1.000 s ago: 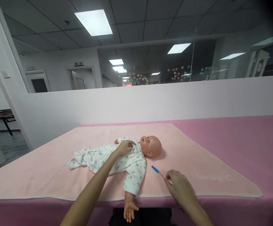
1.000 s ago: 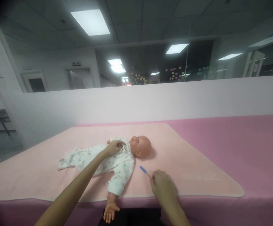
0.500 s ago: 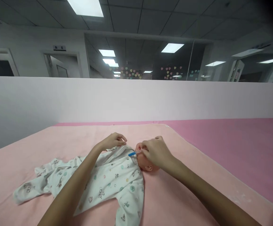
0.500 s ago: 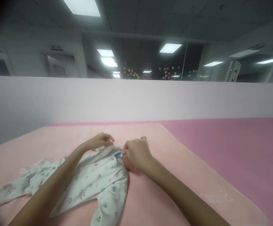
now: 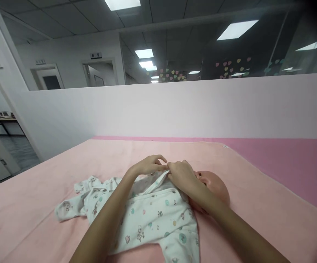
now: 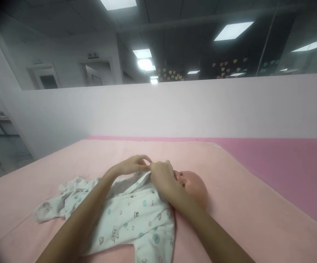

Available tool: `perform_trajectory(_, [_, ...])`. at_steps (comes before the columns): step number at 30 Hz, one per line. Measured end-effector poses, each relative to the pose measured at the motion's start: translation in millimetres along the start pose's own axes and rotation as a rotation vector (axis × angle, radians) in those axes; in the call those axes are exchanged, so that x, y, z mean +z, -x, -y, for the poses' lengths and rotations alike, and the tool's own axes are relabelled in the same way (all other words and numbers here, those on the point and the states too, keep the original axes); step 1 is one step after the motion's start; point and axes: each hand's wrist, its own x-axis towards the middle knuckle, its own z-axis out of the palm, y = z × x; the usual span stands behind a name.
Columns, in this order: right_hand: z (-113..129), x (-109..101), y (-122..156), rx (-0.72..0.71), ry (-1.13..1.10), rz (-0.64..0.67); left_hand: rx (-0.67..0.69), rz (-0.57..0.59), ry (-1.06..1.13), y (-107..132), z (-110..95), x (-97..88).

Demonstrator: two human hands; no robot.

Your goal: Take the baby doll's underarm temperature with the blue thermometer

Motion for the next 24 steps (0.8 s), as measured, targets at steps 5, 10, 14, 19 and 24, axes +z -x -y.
perform_trajectory(5, [-8,5,3,0.001,-0.089,0.042,0.001,-0.394,-0.524,-12,40,5.6])
perform_trajectory(10, [-19,-18,9,-0.046,-0.141,0.125,-0.063,-0.185,-0.625,-14,51,19.3])
perform_trajectory(14, [-20,-32,12,-0.119,-0.125,0.209,-0.120,-0.248,-0.782,-11,36,16.5])
perform_trajectory(19, [-11,-19,13,-0.094,-0.092,0.129,-0.096,-0.356,-0.912,-5,7,6.7])
perform_trajectory(24, [-11,-21,14,-0.104,-0.072,0.159,-0.254,-0.239,-0.838,-4,1,22.0])
